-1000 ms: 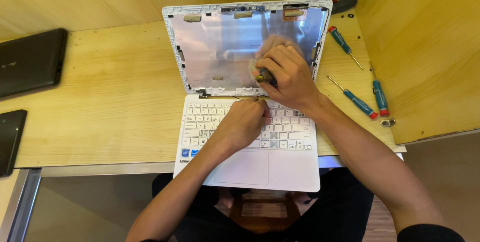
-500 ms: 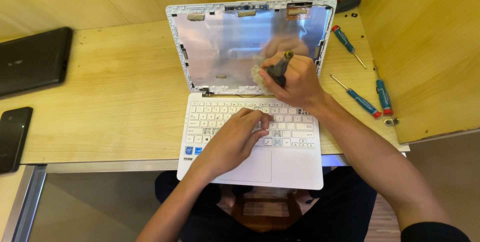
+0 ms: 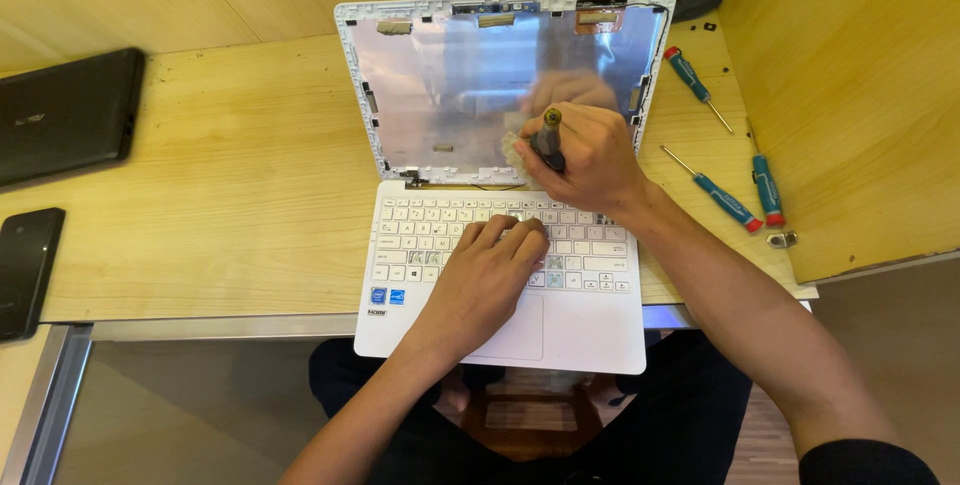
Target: Repairing a laptop by prying and manipulating internal components with a screwdriver
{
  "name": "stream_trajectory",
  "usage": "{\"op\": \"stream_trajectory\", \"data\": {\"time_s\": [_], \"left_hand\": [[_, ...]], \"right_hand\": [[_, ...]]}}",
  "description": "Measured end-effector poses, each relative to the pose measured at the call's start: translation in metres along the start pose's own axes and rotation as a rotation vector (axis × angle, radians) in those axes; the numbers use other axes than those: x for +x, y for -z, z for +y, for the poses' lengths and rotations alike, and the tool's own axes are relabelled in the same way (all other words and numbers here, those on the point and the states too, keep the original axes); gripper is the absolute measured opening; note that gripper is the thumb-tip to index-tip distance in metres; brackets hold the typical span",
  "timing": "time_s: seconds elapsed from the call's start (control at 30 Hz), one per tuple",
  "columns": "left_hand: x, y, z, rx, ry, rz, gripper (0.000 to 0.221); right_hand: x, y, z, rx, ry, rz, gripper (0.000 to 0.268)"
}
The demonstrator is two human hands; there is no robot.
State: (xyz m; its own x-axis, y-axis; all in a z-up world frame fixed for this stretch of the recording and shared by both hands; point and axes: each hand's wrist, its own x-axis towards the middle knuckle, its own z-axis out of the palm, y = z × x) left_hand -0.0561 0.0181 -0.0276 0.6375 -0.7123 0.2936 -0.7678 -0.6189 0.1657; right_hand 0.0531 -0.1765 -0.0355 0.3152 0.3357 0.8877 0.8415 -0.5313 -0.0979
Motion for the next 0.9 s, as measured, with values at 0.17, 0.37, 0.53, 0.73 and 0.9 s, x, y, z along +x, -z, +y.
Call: {"op": "stream_trajectory", "data": {"time_s": [0.17,0.37,0.53,0.73,0.9], "left_hand": [[0.006,-0.007,0.002,0.113,-0.051,0.023,0.009],[0.009,0.0,-0.008,-0.116,-0.005,0.035,0.004],[0.001,-0.01,-0.011,-0.006,-0.025,0.04,0.006],[0.002,-0.02,-0.006,0.068,-0.051,0.114,0.005],[0.003,-0.033,-0.01,0.089,0.038,0.083,0.008]], "right_hand": [[-0.002,0.0,0.001,-0.019,0.005,-0.025,0.016],[-0.006,-0.002,0.007,-0.031,-0.015,-0.032,0.015],[-0.008,-0.003,0.007,-0.041,-0.017,-0.027,0.017],[-0.001,0.0,-0.002,-0.078,0.026,-0.033,0.021],[0.001,0.001,-0.01,-0.073,-0.003,-0.163,0.034]]}}
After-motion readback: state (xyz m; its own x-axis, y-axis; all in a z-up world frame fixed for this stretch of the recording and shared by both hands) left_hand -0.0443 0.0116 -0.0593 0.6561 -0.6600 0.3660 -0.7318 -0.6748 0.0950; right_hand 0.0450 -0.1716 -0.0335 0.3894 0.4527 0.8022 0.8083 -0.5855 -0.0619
